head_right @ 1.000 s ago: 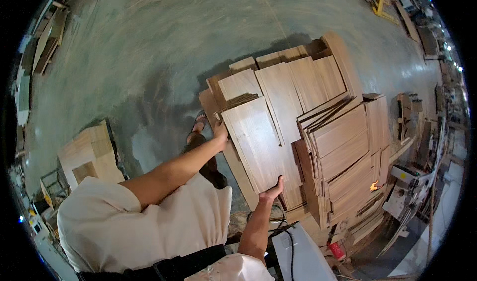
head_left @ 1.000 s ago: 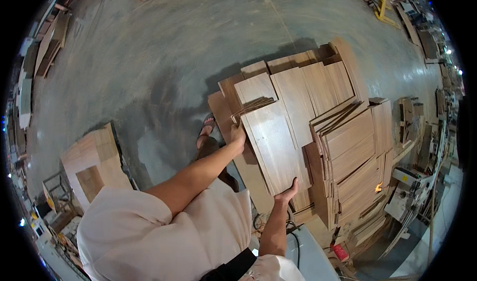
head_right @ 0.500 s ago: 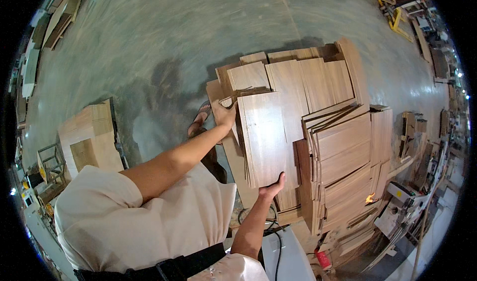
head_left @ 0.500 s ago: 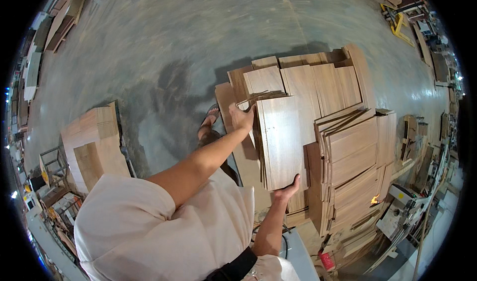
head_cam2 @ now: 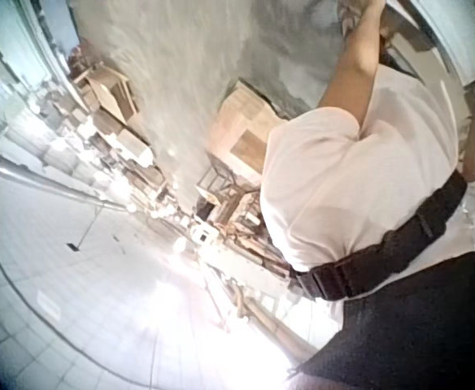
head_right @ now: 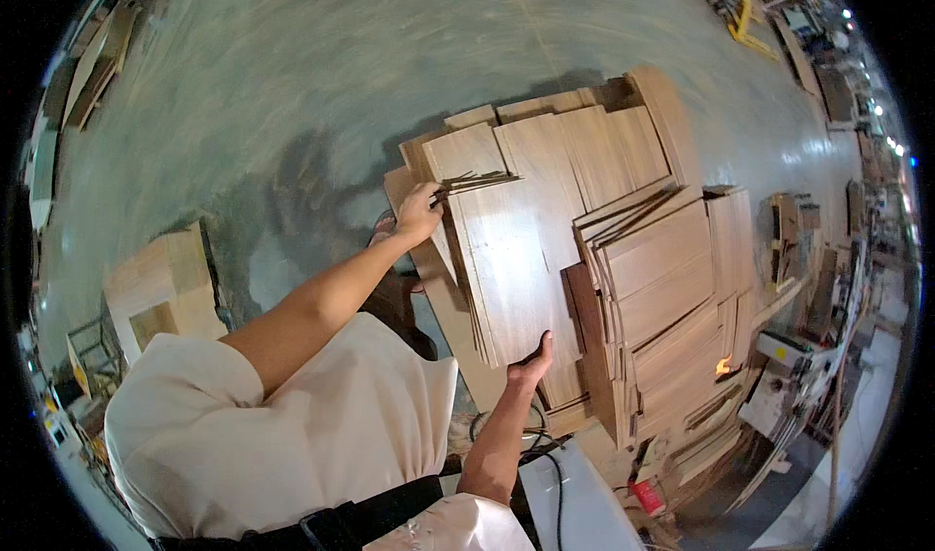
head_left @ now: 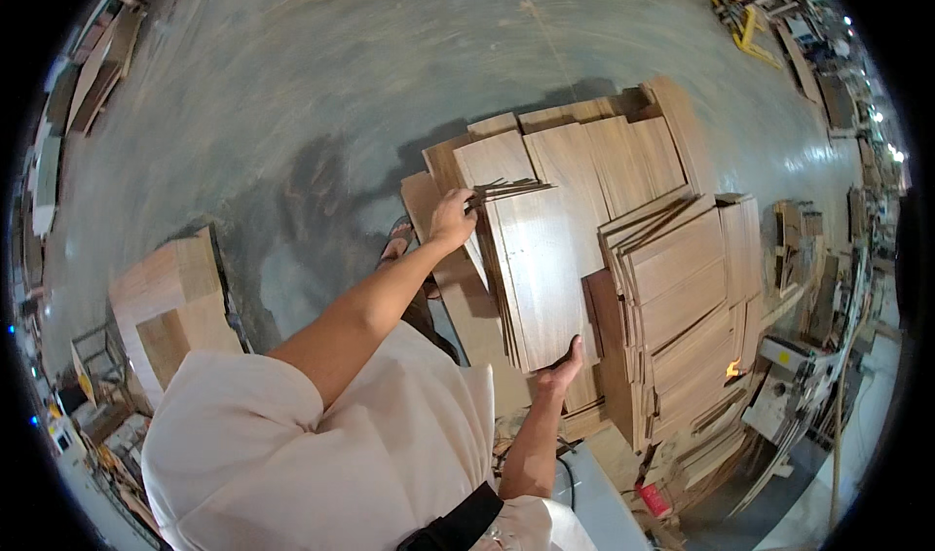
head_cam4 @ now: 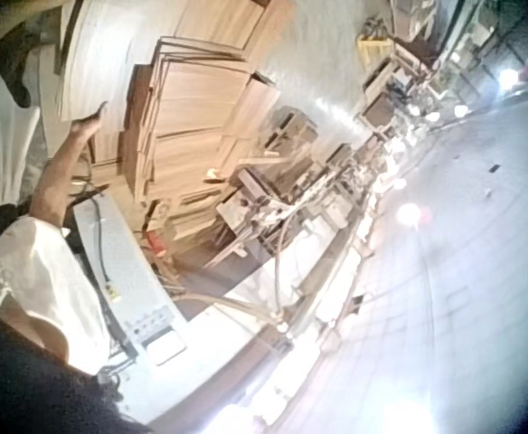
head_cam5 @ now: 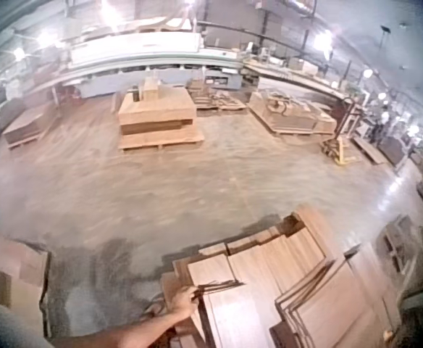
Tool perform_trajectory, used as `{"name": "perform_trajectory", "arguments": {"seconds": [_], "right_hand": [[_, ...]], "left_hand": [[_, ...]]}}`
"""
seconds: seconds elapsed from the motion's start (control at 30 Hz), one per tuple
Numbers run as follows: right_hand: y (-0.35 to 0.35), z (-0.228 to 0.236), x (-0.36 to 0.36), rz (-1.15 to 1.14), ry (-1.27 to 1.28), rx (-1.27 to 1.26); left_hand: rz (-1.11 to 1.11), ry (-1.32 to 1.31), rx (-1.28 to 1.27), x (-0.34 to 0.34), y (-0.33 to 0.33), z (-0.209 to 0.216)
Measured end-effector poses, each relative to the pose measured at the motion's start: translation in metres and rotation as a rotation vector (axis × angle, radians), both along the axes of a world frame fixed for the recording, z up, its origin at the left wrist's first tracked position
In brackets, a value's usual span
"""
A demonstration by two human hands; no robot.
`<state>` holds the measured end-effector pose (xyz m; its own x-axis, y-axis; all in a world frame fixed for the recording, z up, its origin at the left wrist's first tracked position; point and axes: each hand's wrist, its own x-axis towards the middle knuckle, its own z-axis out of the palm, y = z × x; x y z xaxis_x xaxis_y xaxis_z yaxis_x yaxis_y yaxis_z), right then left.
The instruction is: The person feeds stacks of wooden boards into a processing machine and then carries another stack of boards to place them on a workbench.
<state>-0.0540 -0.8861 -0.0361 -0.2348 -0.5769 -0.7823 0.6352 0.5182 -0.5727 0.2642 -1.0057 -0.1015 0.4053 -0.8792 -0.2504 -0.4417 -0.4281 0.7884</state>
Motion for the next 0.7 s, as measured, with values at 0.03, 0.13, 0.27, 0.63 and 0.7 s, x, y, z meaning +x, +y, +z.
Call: {"name": "perform_trajectory", "arguments": {"seconds": [0.03,0.13,0.27,0.63,0.7], "right_hand": [[0.003,-0.008,-0.005,-0.001,-0.022,-0.005],[0.014,-0.02,-0.009,0.046,-0.037,-0.02],[0.021,-0.022,0.0,-0.033,-0.025,-0.017],[0.038,-0.015,-0.021,-0.061,-0.082,-0.026],[0.037,-0.008,-0.016,-0.1,0.006,0.091]], "left_hand": [[0.008,-0.011,-0.03,-0.001,-0.001,-0.001],[0.01,-0.063,-0.02,-0.002,-0.003,-0.002],[-0.115,-0.248,-0.012,-0.013,-0.005,0.011],[-0.524,-0.366,-0.122,-0.02,0.01,0.022],[-0.522,-0.382,-0.045,-0.013,0.009,0.02]]}}
